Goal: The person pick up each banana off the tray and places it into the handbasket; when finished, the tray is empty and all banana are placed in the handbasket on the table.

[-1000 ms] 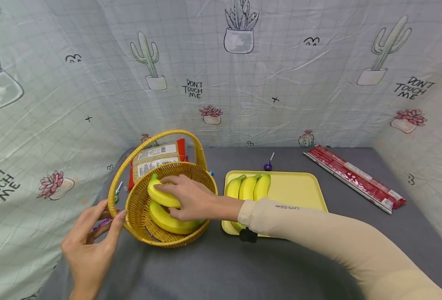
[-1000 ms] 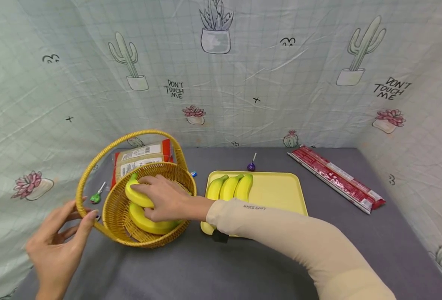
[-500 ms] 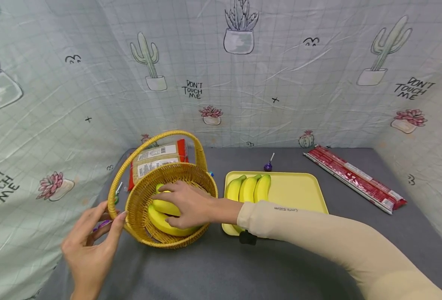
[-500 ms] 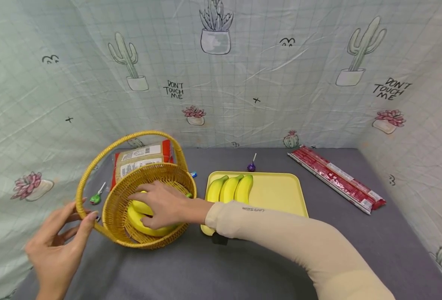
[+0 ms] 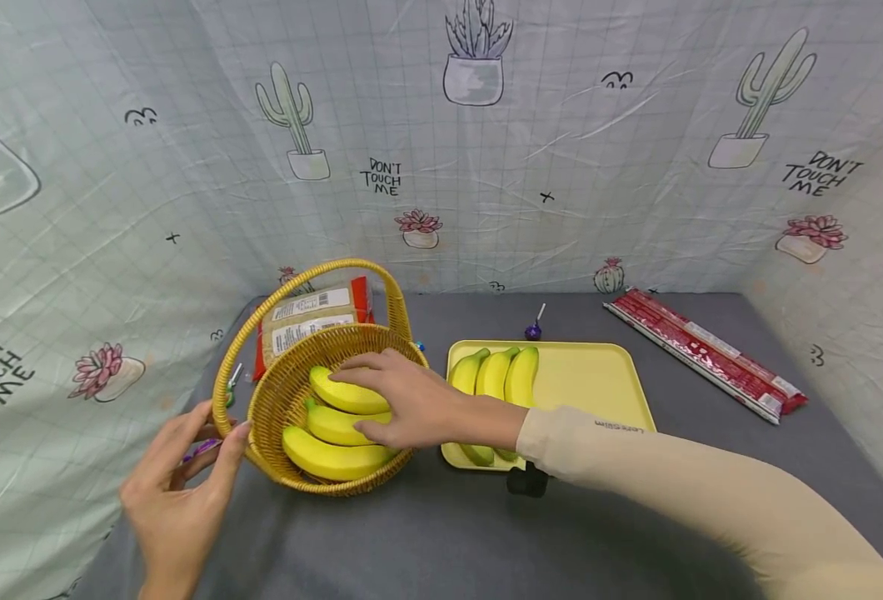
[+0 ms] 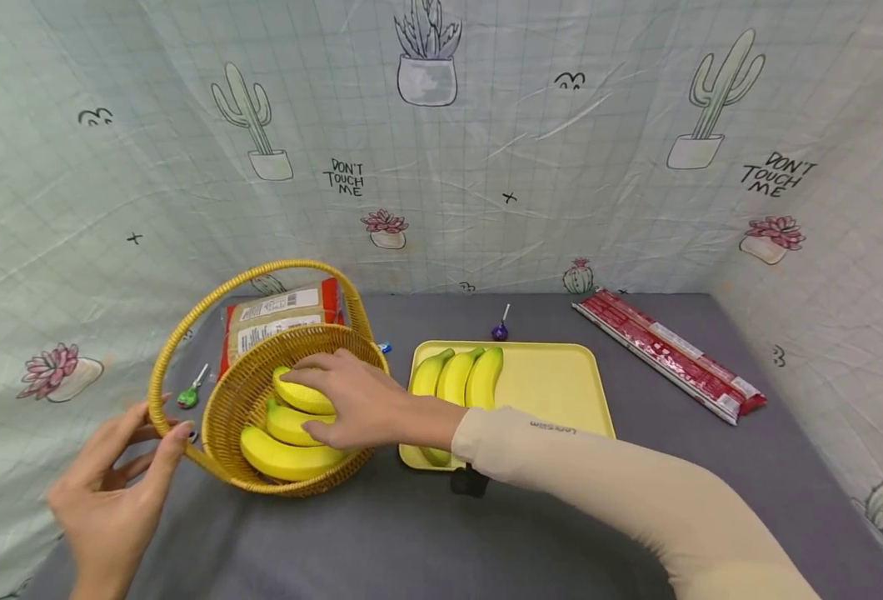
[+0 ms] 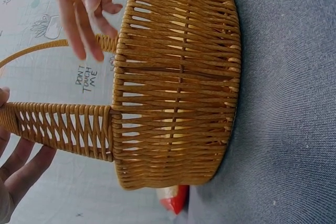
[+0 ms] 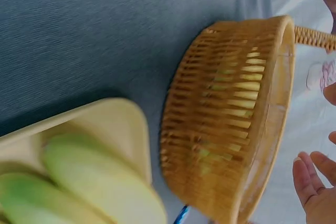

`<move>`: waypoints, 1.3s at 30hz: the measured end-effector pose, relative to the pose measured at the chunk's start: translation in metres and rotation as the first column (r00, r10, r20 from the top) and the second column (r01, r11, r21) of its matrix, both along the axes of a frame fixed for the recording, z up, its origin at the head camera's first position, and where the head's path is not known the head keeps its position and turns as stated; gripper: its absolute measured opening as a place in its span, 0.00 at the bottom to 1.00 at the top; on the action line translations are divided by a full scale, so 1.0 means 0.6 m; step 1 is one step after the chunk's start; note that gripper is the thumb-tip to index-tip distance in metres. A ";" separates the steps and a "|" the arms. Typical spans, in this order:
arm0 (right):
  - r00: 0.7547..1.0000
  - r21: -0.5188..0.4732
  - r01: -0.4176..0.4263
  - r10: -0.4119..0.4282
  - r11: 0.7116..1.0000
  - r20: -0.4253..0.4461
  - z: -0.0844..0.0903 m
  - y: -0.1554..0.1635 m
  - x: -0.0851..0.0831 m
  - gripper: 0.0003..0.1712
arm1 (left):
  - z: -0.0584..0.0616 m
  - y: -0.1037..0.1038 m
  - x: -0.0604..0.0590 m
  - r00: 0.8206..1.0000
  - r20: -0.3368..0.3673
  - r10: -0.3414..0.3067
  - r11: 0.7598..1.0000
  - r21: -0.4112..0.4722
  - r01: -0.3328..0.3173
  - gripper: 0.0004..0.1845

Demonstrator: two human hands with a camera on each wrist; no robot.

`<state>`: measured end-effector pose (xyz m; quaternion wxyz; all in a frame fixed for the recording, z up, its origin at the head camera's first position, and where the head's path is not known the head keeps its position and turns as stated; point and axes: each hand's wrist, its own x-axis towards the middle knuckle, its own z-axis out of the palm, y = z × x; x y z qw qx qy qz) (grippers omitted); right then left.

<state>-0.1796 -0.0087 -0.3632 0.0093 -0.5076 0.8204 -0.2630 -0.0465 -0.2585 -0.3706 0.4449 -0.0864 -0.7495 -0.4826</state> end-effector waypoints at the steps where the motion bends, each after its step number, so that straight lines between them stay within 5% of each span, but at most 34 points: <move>1: 1.000 -0.018 0.011 -0.011 1.000 0.001 0.000 0.009 -0.002 0.36 | 0.000 0.000 0.000 1.000 0.000 0.002 1.000 0.000 -0.002 0.21; 9: 0.991 -0.122 0.131 -0.134 0.984 -0.015 -0.013 0.088 -0.015 0.35 | 0.005 0.002 -0.002 1.000 0.003 -0.001 1.000 0.000 0.001 0.21; 26: 0.927 -0.114 0.376 -0.374 0.920 0.042 -0.058 0.195 -0.008 0.36 | 0.003 0.005 0.003 1.000 0.020 0.010 1.000 0.002 -0.010 0.21; 39: 0.881 -0.114 0.472 -0.470 0.874 0.049 -0.097 0.244 -0.001 0.39 | -0.001 0.006 0.002 0.999 0.035 0.037 0.999 0.001 -0.037 0.22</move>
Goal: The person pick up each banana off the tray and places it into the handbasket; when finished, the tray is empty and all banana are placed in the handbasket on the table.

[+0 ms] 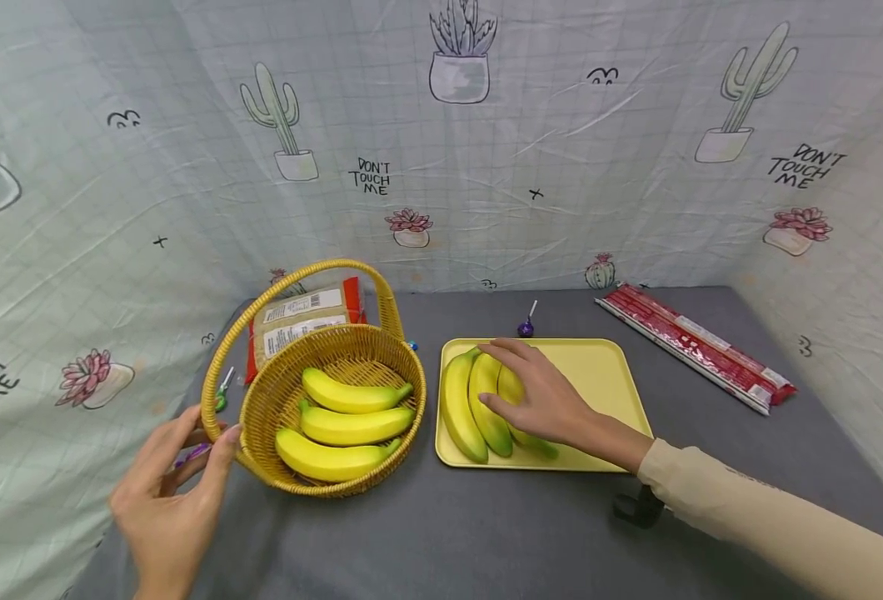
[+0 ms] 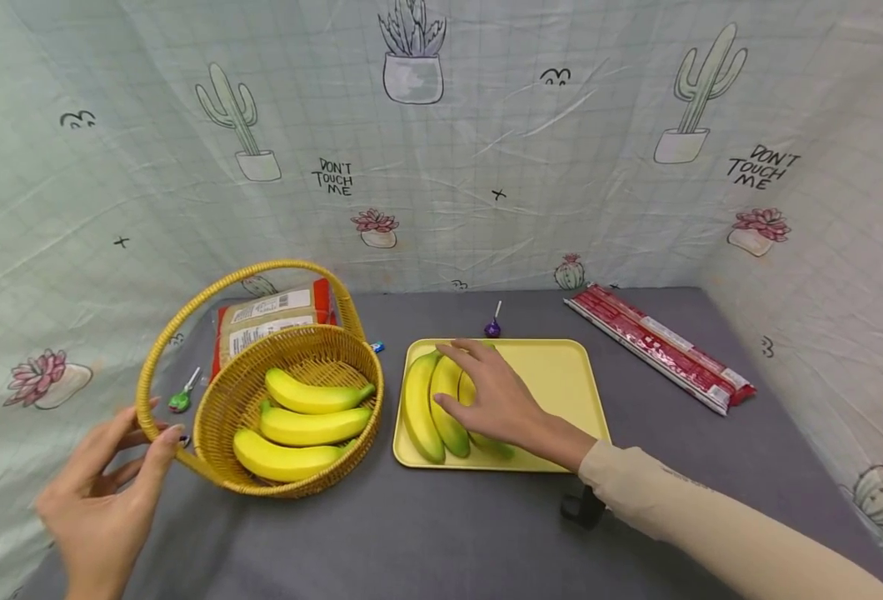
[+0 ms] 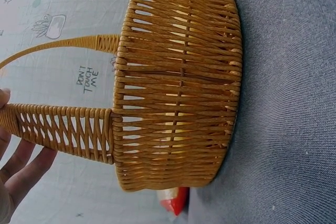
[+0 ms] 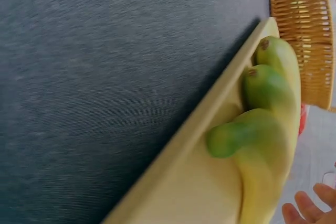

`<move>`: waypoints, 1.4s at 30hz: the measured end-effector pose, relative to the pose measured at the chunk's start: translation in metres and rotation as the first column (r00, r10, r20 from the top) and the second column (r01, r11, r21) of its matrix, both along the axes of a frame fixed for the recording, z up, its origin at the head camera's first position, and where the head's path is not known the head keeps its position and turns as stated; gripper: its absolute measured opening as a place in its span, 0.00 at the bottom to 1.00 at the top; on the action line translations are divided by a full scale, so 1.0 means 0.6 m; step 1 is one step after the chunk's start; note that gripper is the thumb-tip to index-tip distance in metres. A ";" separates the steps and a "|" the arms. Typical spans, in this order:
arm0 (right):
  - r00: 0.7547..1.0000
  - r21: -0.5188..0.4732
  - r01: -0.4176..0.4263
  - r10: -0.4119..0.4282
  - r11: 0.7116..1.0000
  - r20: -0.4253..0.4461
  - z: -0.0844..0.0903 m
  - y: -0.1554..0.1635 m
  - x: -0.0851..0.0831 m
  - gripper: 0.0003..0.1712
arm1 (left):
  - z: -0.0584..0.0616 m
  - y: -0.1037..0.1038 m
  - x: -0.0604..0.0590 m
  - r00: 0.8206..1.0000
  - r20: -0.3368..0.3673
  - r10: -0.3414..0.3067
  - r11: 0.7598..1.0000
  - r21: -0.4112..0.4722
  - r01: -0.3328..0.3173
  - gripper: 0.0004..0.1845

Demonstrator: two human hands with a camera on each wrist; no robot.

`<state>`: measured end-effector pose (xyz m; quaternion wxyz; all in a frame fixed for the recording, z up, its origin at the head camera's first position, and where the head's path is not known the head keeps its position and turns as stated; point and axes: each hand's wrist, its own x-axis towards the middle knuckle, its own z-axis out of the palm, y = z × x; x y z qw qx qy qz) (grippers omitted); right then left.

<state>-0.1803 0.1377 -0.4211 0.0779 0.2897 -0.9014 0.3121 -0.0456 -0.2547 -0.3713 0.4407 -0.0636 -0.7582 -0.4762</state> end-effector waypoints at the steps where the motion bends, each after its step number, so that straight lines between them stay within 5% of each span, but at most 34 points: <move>1: 1.000 0.002 0.004 -0.004 1.000 -0.002 -0.003 0.003 0.000 0.39 | 0.000 0.000 0.001 1.000 0.004 0.004 1.000 0.000 -0.004 0.22; 19: 0.996 0.022 0.087 -0.087 0.996 0.001 -0.051 0.028 0.010 0.43 | -0.007 -0.008 0.000 0.998 -0.035 -0.052 0.998 0.018 0.053 0.22; 42: 0.989 0.033 0.143 -0.142 0.989 -0.029 -0.080 0.045 0.016 0.42 | -0.007 -0.006 0.000 1.000 -0.017 -0.018 1.000 0.011 0.018 0.22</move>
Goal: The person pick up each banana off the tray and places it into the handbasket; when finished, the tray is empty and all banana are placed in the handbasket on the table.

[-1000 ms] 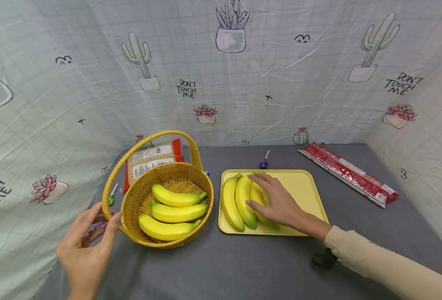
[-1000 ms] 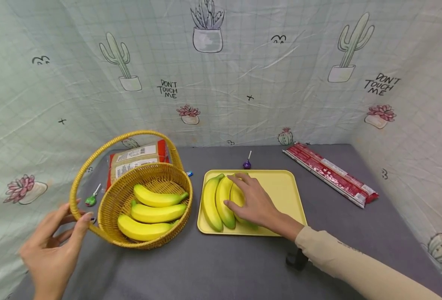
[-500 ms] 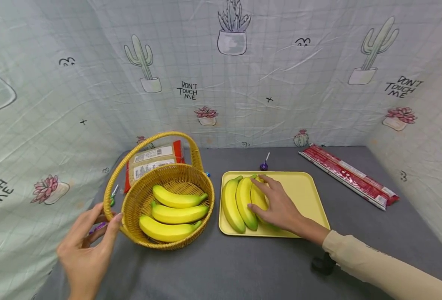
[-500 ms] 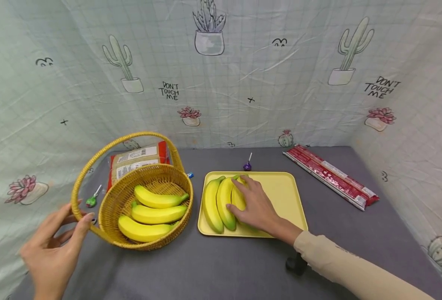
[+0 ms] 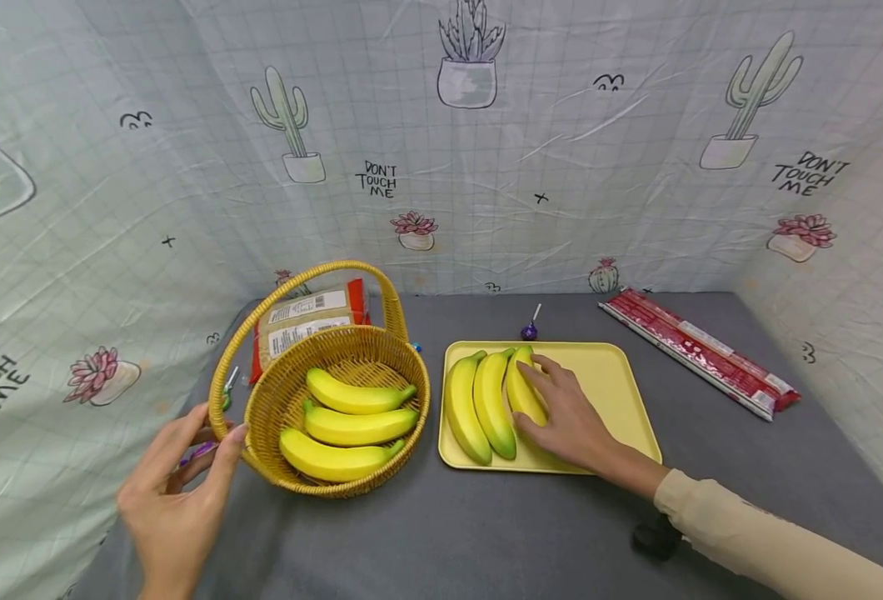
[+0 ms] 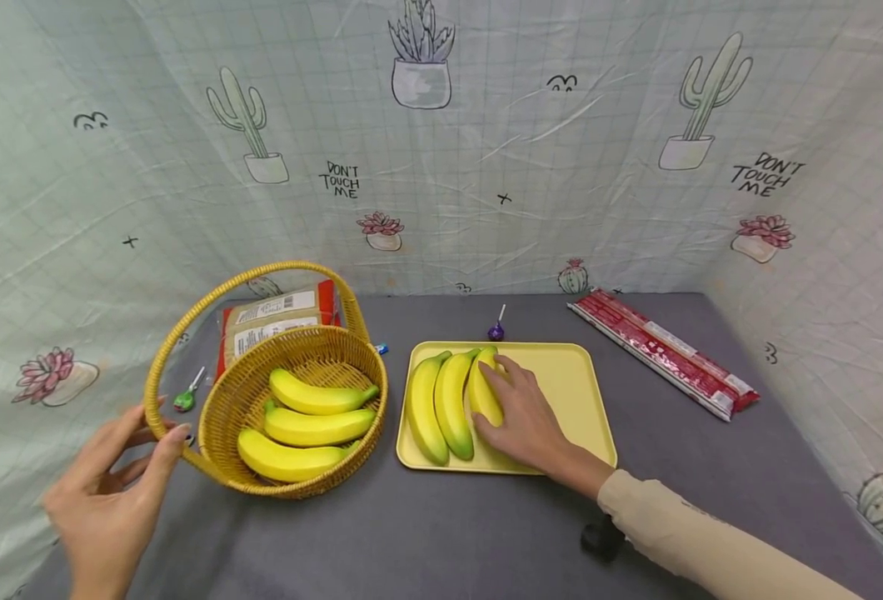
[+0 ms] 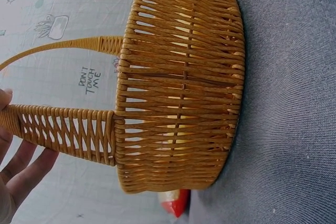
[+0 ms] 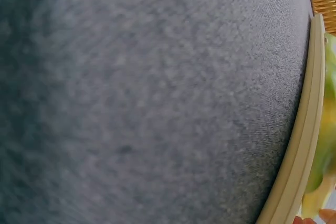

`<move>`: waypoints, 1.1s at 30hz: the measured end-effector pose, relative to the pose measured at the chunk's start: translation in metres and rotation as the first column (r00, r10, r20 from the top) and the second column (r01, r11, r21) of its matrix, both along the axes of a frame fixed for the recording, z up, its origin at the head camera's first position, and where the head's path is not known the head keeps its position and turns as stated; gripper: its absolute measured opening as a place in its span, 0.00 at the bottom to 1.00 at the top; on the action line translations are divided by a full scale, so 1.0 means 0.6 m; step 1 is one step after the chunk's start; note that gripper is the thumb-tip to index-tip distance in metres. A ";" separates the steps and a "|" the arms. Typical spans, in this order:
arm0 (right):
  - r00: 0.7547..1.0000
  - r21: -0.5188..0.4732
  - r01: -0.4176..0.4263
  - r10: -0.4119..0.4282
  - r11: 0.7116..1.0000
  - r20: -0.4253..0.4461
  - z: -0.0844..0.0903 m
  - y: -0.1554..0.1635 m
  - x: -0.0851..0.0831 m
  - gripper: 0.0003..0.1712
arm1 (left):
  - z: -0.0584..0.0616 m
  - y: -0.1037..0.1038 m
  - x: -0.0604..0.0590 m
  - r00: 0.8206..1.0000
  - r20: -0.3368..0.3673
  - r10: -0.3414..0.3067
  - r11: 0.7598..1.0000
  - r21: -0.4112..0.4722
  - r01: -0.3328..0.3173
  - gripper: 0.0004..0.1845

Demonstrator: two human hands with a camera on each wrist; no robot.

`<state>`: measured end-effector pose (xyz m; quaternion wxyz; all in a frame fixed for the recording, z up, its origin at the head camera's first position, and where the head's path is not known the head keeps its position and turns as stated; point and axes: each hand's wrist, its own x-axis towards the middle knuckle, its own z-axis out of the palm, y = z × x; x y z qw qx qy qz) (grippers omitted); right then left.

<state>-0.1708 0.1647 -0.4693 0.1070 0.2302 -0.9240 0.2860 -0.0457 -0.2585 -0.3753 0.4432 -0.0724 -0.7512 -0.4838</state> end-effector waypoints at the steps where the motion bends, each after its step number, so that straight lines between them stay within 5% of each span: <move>1: 1.000 -0.002 -0.001 0.001 1.000 -0.004 0.000 0.001 0.000 0.41 | 0.001 0.000 0.000 1.000 -0.001 -0.001 1.000 0.000 0.001 0.22; 33: 1.000 -0.065 -0.007 0.007 0.998 -0.004 -0.013 0.015 0.007 0.40 | -0.015 -0.013 -0.006 0.999 -0.029 -0.019 1.000 0.006 0.020 0.24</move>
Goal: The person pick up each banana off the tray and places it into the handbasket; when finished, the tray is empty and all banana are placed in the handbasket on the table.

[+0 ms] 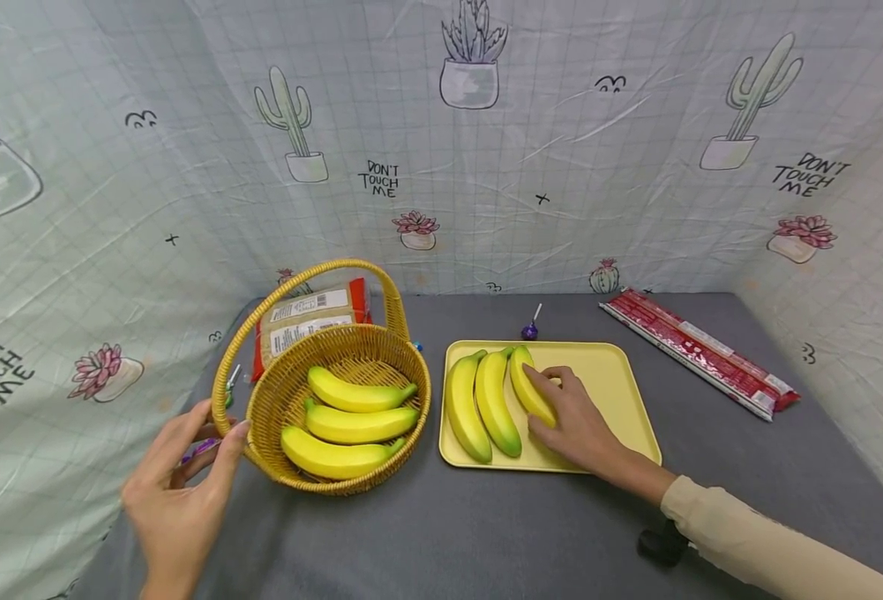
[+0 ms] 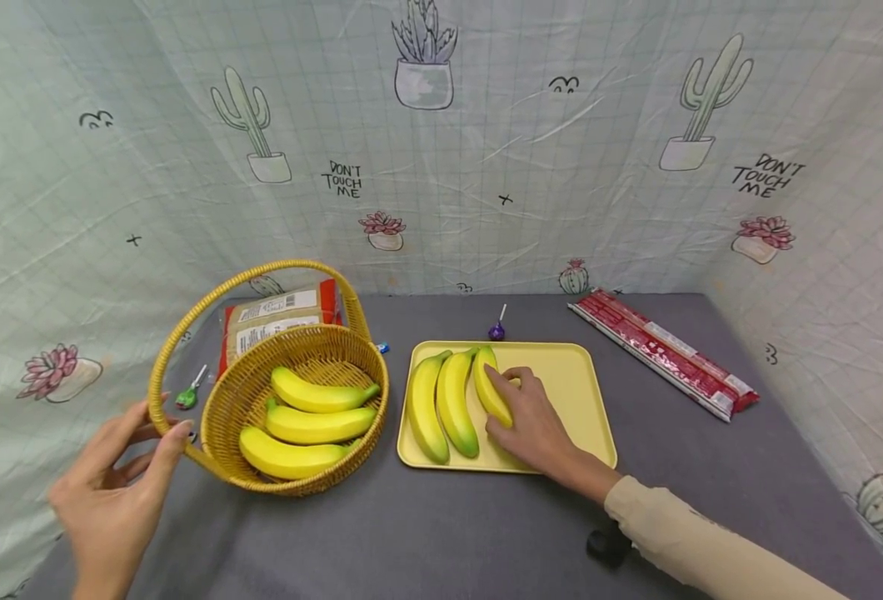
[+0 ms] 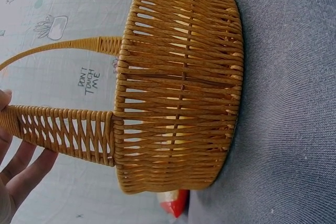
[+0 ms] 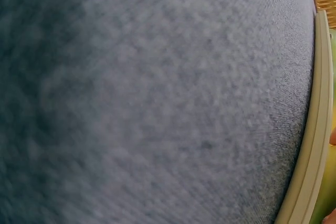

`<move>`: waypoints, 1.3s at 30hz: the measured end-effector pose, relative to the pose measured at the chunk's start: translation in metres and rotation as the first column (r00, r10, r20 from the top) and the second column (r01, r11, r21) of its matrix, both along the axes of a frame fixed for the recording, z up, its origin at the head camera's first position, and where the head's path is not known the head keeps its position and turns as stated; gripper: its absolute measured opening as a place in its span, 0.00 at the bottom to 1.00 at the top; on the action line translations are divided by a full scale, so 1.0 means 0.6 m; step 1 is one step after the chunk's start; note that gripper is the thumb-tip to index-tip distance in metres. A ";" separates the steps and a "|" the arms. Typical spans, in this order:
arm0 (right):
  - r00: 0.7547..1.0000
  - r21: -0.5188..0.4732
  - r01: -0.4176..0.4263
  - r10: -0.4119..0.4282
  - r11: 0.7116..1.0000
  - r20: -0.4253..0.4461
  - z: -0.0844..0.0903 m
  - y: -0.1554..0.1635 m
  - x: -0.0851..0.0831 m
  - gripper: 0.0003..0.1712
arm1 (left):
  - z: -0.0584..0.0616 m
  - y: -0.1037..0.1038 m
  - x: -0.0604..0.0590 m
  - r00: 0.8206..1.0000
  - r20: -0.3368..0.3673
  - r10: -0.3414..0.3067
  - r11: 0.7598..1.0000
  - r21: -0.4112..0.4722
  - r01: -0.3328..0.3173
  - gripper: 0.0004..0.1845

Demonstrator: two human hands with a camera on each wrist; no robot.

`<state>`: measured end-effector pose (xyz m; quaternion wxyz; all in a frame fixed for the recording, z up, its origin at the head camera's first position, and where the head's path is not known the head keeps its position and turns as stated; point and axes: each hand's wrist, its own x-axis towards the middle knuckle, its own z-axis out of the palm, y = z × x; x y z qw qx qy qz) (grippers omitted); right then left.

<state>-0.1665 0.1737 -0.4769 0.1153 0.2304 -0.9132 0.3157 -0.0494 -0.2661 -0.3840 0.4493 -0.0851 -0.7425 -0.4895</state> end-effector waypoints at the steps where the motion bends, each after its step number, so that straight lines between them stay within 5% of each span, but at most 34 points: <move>1: 1.000 -0.002 -0.001 0.001 1.000 -0.001 0.000 0.001 0.000 0.40 | 0.000 0.000 0.000 1.000 -0.001 -0.003 1.000 0.001 0.003 0.24; 39: 0.999 -0.030 0.032 -0.032 0.999 -0.011 0.012 0.013 -0.004 0.39 | 0.005 0.007 0.004 0.999 0.037 0.010 1.000 0.009 -0.010 0.25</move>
